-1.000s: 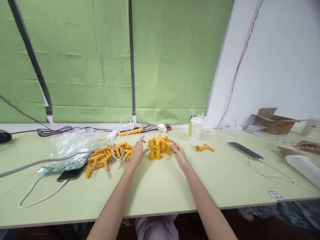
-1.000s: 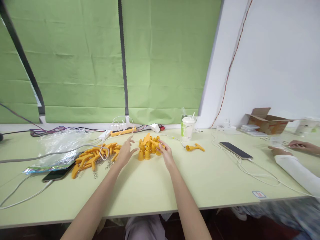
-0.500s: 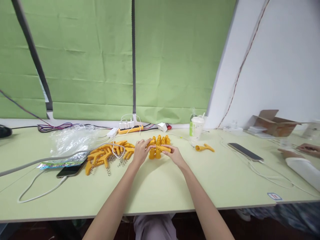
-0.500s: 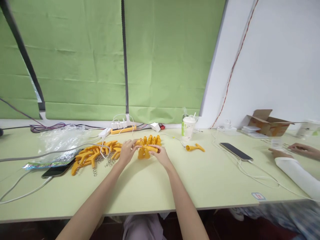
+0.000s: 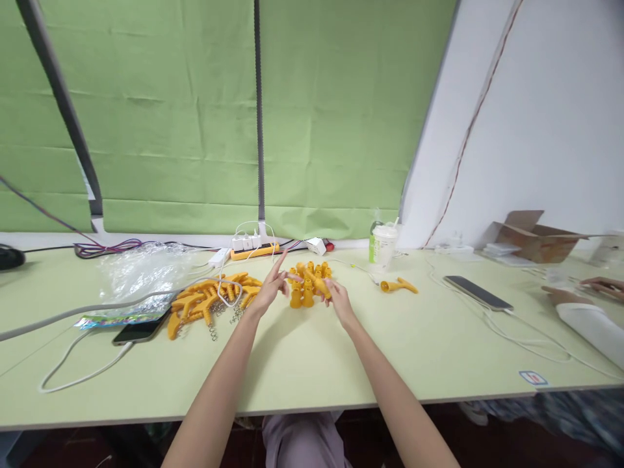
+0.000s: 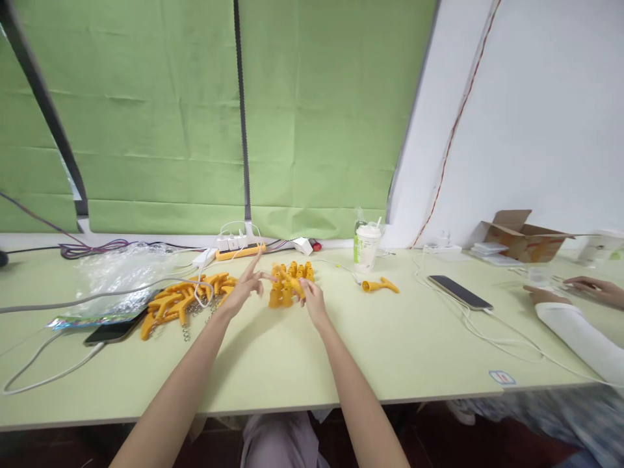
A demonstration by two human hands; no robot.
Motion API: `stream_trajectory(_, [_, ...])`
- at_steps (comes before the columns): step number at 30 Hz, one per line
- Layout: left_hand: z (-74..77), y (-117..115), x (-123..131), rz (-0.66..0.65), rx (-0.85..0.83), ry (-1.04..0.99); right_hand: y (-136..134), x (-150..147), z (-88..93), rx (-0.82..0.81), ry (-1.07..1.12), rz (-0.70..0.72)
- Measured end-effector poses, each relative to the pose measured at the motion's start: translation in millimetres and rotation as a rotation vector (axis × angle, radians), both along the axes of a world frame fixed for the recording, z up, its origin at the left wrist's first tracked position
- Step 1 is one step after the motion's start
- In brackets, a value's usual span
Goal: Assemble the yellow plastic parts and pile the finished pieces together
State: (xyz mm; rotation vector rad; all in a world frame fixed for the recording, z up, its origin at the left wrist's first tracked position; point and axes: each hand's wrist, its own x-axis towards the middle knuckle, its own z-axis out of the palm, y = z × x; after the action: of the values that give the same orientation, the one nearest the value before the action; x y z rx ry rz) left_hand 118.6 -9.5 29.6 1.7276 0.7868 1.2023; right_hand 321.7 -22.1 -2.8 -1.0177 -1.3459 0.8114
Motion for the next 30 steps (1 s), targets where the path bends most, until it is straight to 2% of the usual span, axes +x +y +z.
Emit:
stream_trajectory(2, [2.4, -2.2, 1.5, 0.013, 0.132, 0.077, 2.4, 3.7, 1.2, -0.145, 0.157, 0.059])
stream_trajectory(6, [1.0, -5.3, 9.8, 0.288, 0.321, 0.099, -8.2, 8.0, 8.8, -0.242, 0.169, 0.278])
stream_trajectory(9, [0.0, -4.6, 10.4, 0.249, 0.271, 0.080, -18.3, 5.6, 12.1, -0.286, 0.045, 0.440])
stream_trajectory(11, [0.6, -3.8, 8.0, 0.237, 0.196, 0.082, -20.1, 2.3, 11.1, -0.290, -0.014, 0.468])
stream_trajectory(16, [-1.1, -5.7, 6.5, 0.269, 0.162, 0.078, -12.3, -2.6, 3.9, -0.151, -0.151, 0.359])
stream_trajectory(20, [-6.6, -4.8, 8.7, 0.348, 0.113, 0.064, -10.9, 1.8, 5.6, 0.164, -0.359, 0.135])
stream_trajectory(22, [-6.5, -2.2, 5.7, 0.293, 0.041, 0.043, -11.5, 5.6, 8.2, 0.287, -0.426, 0.010])
stream_trajectory(24, [-3.5, 0.3, -0.3, 0.191, -0.010, 0.001, -11.0, 8.8, 9.6, 0.316, -0.449, -0.088])
stream_trajectory(26, [0.4, 1.4, -6.5, 0.120, 0.008, -0.032, -8.9, 10.2, 8.5, 0.303, -0.438, -0.145])
stream_trajectory(30, [1.4, 2.2, -9.6, 0.081, 0.164, 0.060, -2.9, 8.1, 1.5, 0.274, -0.370, -0.127])
